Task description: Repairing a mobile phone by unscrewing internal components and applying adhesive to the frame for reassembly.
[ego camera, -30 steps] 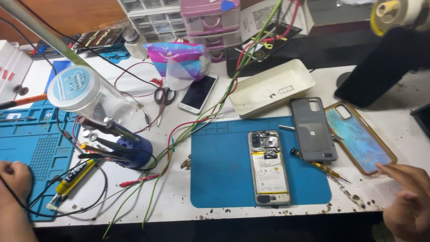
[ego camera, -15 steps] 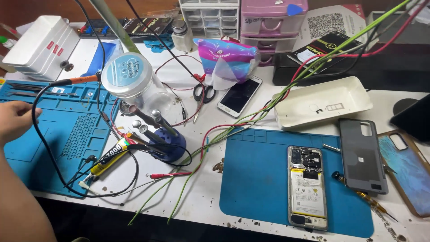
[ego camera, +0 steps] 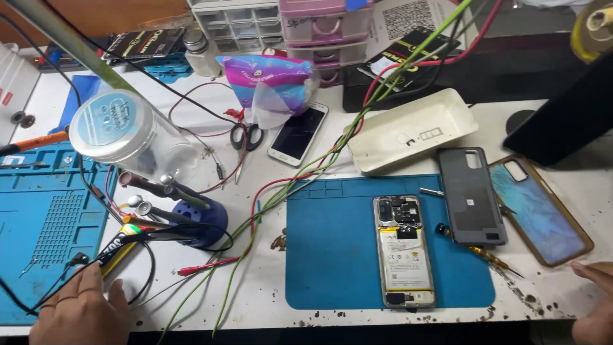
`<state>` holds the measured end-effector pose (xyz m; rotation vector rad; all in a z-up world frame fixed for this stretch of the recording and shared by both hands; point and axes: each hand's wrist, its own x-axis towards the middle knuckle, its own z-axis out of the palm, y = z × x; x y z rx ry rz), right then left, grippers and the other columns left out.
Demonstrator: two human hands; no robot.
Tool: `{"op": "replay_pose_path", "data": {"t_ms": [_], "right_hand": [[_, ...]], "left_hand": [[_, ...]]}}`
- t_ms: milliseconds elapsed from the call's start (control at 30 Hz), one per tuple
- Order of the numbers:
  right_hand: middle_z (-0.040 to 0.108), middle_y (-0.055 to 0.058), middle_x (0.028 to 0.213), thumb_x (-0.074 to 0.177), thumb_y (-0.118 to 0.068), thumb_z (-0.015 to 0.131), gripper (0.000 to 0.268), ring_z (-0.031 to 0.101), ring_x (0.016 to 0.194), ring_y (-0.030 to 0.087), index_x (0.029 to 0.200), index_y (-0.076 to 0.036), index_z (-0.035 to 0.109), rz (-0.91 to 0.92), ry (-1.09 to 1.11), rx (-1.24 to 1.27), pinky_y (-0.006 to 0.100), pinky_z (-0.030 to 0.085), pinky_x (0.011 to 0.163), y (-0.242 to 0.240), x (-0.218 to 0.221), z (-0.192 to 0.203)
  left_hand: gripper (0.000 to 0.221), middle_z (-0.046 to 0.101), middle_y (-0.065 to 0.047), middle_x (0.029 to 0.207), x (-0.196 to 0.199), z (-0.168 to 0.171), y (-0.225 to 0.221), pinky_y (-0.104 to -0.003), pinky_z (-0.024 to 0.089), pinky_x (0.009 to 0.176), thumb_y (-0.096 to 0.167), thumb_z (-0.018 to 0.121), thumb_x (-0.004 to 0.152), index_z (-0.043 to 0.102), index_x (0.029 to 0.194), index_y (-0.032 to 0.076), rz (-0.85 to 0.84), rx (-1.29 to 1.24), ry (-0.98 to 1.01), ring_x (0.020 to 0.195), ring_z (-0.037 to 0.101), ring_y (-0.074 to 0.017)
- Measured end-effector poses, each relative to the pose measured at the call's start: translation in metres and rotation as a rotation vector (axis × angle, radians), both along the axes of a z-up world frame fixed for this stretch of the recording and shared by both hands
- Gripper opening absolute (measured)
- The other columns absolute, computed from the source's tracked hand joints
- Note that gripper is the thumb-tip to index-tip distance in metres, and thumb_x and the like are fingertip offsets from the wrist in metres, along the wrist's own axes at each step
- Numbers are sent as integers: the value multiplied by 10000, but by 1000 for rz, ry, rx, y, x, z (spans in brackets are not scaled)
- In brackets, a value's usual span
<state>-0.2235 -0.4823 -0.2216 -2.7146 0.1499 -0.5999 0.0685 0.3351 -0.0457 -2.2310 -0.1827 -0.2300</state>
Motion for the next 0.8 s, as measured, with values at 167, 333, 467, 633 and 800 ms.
{"op": "replay_pose_path", "data": {"t_ms": [167, 333, 467, 633, 800], "right_hand": [[671, 304, 1130, 1117, -383, 122, 799, 632, 907, 338, 1112, 150, 718, -125, -247, 213, 351, 416, 784, 86, 40, 70], [713, 109, 1144, 789, 31, 403, 534, 683, 942, 202, 1173, -9, 771, -143, 76, 123, 261, 496, 858, 125, 57, 133], [635, 372, 1027, 1167, -279, 299, 637, 632, 907, 422, 1063, 206, 698, -29, -472, 181, 431, 480, 816, 160, 76, 140], [640, 330, 1022, 1160, -300, 306, 651, 620, 889, 383, 1048, 205, 702, -49, -474, 237, 419, 476, 832, 161, 75, 144], [639, 344, 1043, 1165, -307, 298, 672, 622, 917, 398, 1053, 212, 709, -45, -477, 233, 441, 479, 864, 163, 75, 144]], "left_hand": [[653, 712, 265, 1260, 10, 12, -14, -91, 593, 832, 680, 580, 876, 604, 1474, 418, 9, 79, 52, 1069, 708, 112], [621, 648, -43, 1477, 47, -17, 29, -386, 573, 1051, 390, 594, 968, 528, 1553, 194, 161, -424, 196, 1333, 629, -220], [456, 750, -21, 1220, 32, -18, 34, -305, 650, 805, 304, 711, 937, 644, 1380, 223, 67, -356, 103, 1010, 770, -198], [371, 767, 144, 1248, 9, 6, 23, -67, 612, 906, 440, 780, 1001, 738, 1342, 302, -287, -76, -151, 1160, 727, 26], [408, 839, -56, 1200, -1, 15, 8, -156, 628, 767, 440, 782, 1101, 803, 1315, 93, -355, -457, -151, 1035, 807, -94]]}}
